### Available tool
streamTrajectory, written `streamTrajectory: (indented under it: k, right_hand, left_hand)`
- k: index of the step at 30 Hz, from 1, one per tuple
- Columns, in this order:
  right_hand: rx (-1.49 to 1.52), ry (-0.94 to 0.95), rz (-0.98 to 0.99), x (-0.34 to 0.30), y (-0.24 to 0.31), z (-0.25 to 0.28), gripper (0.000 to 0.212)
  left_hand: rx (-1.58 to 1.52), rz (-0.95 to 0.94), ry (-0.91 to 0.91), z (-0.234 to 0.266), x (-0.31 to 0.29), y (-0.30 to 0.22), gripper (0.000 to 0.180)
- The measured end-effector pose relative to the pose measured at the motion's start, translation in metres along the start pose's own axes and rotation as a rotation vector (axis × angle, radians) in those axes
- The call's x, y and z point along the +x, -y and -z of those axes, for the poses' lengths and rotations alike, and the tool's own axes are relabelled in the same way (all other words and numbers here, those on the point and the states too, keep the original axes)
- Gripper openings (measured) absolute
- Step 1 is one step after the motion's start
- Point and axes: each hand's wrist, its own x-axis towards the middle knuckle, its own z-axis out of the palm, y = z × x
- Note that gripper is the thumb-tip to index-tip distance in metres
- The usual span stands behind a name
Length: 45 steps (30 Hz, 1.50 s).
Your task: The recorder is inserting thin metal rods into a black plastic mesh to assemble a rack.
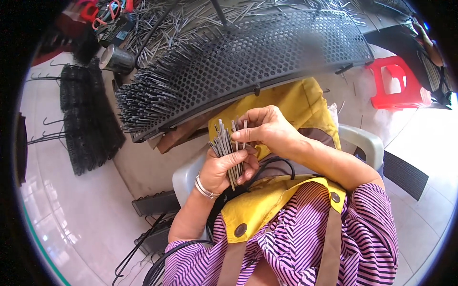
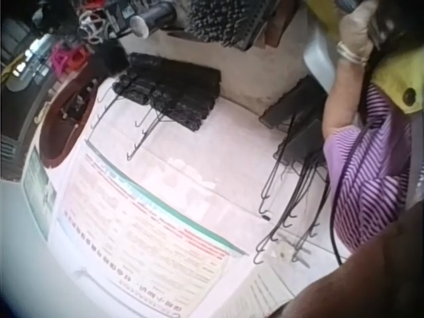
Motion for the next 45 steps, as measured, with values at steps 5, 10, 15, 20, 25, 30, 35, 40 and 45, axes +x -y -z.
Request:
streamTrajectory:
  k: [5, 10, 15, 20, 25, 30, 35, 40, 45]
  right_hand:
    - [0.005, 0.037, 0.051, -0.003, -0.003, -0.002, 0.018]
    - [-0.026, 0.015, 0.051, 0.001, 0.008, -0.004, 0.003]
    - [-0.155, -0.016, 0.147, 0.008, 0.010, 0.001, 0.003]
    - [-0.210, -0.099, 0.197, 0.008, 0.025, 0.009, 0.011]
    - [0.005, -0.110, 0.441, 0.020, 0.072, 0.021, 0.021]
    - [-0.146, -0.303, 0.829, 0.062, 0.096, 0.041, 0.015]
    - [-0.348, -0.272, 1.067, 0.078, 0.101, 0.033, 0.015]
    - [-0.588, -0.260, 1.215, 0.090, 0.102, 0.015, 0.012]
    - [-0.959, -0.265, 1.363, 0.093, 0.106, 0.008, 0.012]
  left_hand:
    - [-0.060, 0.025, 0.062, 0.006, 0.000, 0.000, 0.016]
    - [-0.046, 0.065, 0.077, 0.005, 0.001, -0.009, 0.026]
    - [-0.060, 0.038, -0.017, 0.007, 0.005, -0.008, 0.030]
    - [-0.105, -0.038, -0.132, 0.010, 0.006, -0.004, 0.029]
    - [-0.150, -0.010, -0.172, 0.015, 0.002, 0.000, 0.028]
    - [-0.198, 0.039, -0.060, 0.009, 0.005, 0.000, 0.024]
    - [-0.219, 0.018, -0.053, 0.013, 0.002, 0.001, 0.025]
    - [-0.251, 0.029, -0.064, 0.015, 0.004, 0.004, 0.023]
    - [-0.287, 0.035, -0.093, 0.014, 0.004, 0.003, 0.021]
